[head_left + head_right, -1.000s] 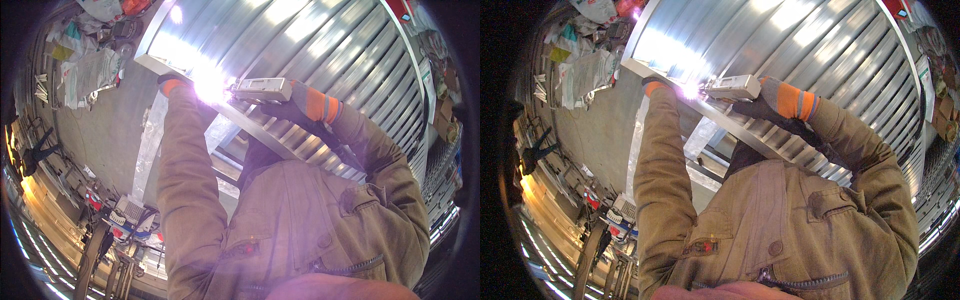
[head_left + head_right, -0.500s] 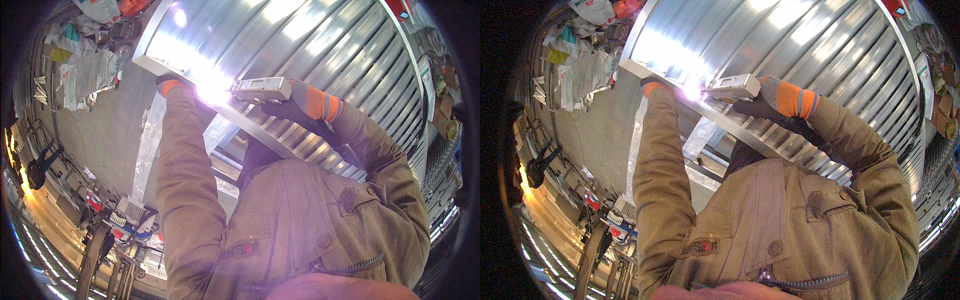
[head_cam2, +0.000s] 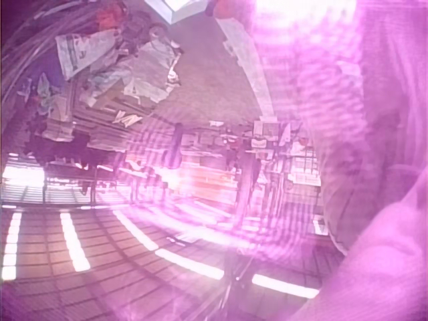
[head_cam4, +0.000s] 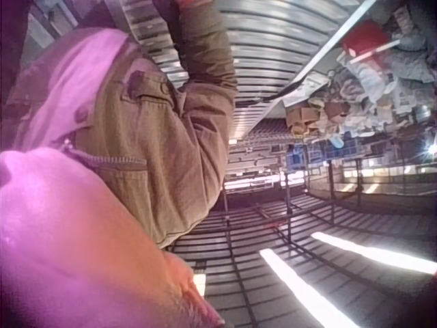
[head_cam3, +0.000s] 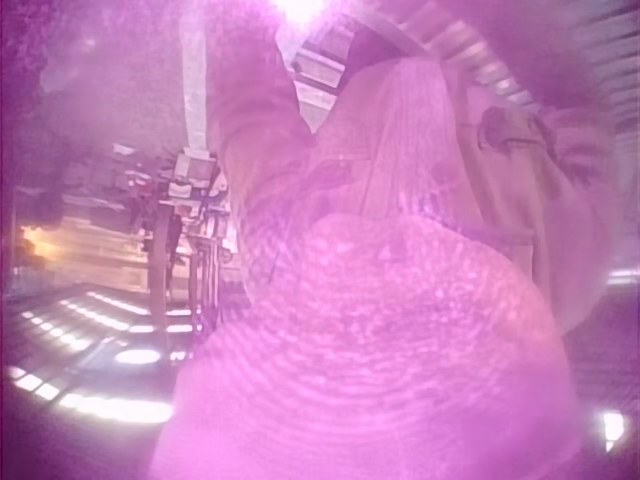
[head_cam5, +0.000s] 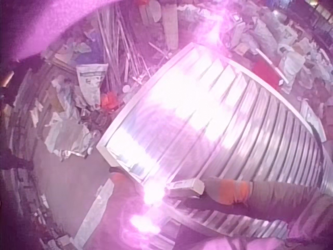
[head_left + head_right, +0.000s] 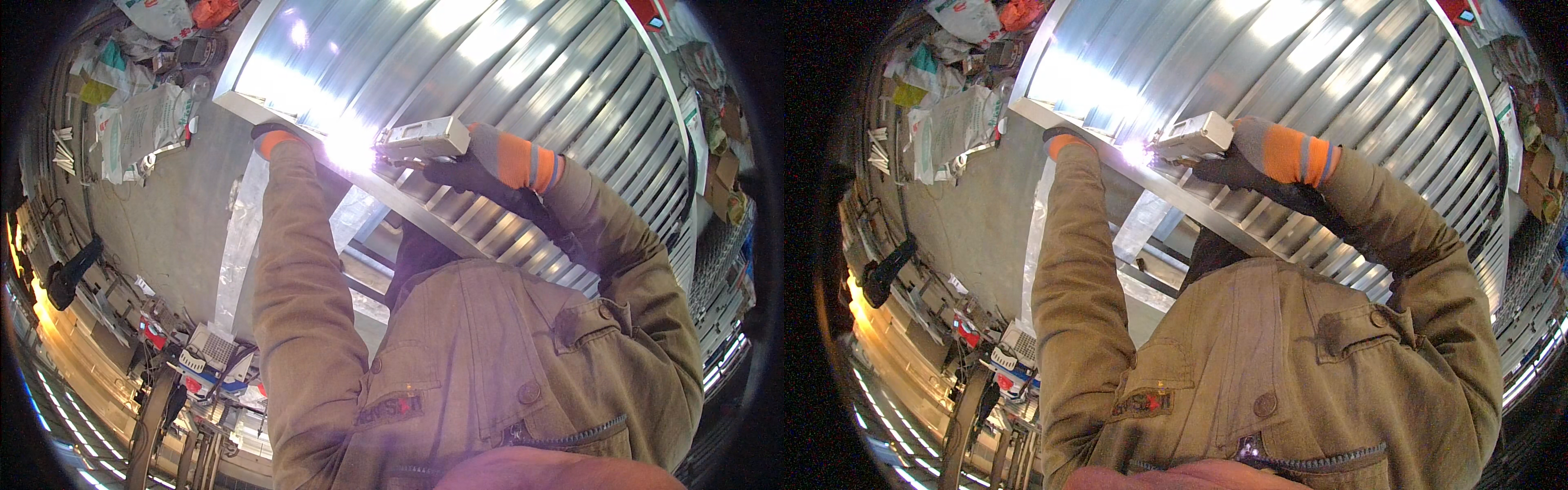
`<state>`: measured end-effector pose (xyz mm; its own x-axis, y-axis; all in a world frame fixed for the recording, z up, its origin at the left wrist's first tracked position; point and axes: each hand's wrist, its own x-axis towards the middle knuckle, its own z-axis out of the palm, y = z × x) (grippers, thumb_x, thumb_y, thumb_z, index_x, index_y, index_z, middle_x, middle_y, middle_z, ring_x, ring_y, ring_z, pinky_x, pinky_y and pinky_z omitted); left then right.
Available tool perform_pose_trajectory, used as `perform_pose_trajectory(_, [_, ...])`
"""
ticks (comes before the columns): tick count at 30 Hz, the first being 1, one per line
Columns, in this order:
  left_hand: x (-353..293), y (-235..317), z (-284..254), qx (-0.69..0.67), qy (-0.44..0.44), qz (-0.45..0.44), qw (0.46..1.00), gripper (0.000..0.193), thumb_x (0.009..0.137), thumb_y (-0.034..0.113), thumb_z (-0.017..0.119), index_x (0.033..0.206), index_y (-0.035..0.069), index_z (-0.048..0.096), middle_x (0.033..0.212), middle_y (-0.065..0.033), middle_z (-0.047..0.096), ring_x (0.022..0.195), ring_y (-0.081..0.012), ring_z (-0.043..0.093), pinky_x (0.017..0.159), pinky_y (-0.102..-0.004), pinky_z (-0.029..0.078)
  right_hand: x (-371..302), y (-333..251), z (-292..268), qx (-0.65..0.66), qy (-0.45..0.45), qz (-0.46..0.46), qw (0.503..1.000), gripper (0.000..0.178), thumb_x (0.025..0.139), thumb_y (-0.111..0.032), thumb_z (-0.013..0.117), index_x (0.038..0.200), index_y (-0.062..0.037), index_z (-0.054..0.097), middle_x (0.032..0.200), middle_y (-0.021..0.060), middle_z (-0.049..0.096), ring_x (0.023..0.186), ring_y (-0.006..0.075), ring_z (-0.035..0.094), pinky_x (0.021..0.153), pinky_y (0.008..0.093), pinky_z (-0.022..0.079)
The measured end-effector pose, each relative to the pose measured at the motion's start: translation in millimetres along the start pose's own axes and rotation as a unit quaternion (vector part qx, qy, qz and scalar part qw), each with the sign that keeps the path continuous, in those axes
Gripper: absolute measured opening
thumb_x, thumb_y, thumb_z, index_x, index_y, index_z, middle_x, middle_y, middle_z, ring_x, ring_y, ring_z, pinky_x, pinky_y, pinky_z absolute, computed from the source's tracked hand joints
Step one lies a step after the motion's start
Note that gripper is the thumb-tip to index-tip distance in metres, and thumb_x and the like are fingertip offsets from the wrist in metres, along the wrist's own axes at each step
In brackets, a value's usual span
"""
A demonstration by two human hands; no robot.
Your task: The person welds seams on a large rectangular metal frame using a handheld welding torch. They repeatedly reposition the frame and apply short weld beads along the edges, producing bright sparks and smoke throughout the clip.
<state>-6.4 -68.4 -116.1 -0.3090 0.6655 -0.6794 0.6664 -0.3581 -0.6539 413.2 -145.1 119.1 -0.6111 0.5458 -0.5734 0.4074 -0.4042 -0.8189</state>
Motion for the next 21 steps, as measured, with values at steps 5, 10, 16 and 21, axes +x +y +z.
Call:
perform_pose_trajectory(5, [-8, 0, -7, 0.024, 0.009, 0.007, 1.000, 0.063, 0.108, 0.047, 0.053, 0.164, 0.019, 0.049, 0.173, -0.0041, 0.043, 0.160, -0.0230, 0.039, 0.128, -0.0414, 0.033, 5, -10, -1, 0.015, 0.003, -0.012, 1.000, 0.049, 0.102, -0.042, 0.076, 0.136, -0.0058, 0.072, 0.085, 0.0047, 0.073, 0.064, 0.0101, 0.063, 0.056, 0.0287, 0.053])
perform_pose_trajectory(10, [-11, 13, 0, -0.159, 0.077, -0.008, 0.984, 0.045, 0.111, 0.034, 0.050, 0.147, 0.008, 0.061, 0.146, -0.0072, 0.065, 0.130, -0.0233, 0.062, 0.105, -0.0383, 0.051, -1, -16, -5, -0.018, -0.014, 0.029, 0.999, 0.047, 0.102, -0.040, 0.076, 0.132, -0.0044, 0.072, 0.084, 0.0014, 0.071, 0.063, 0.0080, 0.062, 0.055, 0.0278, 0.051])
perform_pose_trajectory(16, [-3, 60, -1, -0.216, 0.112, -0.035, 0.969, 0.039, 0.111, 0.030, 0.052, 0.139, 0.011, 0.069, 0.141, -0.0060, 0.070, 0.126, -0.0228, 0.067, 0.102, -0.0396, 0.054, -10, -18, -20, -0.034, -0.055, 0.032, 0.997, 0.047, 0.103, -0.037, 0.076, 0.133, -0.0019, 0.069, 0.084, 0.0002, 0.069, 0.064, 0.0085, 0.062, 0.055, 0.0268, 0.051])
perform_pose_trajectory(21, [-17, 78, -16, -0.184, 0.146, -0.103, 0.967, 0.036, 0.111, 0.028, 0.053, 0.135, 0.013, 0.074, 0.140, -0.0052, 0.072, 0.124, -0.0227, 0.069, 0.102, -0.0411, 0.056, -13, -26, -20, 0.012, -0.064, 0.061, 0.996, 0.047, 0.103, -0.036, 0.076, 0.133, -0.0010, 0.068, 0.082, -0.0002, 0.068, 0.063, 0.0080, 0.061, 0.056, 0.0261, 0.051])
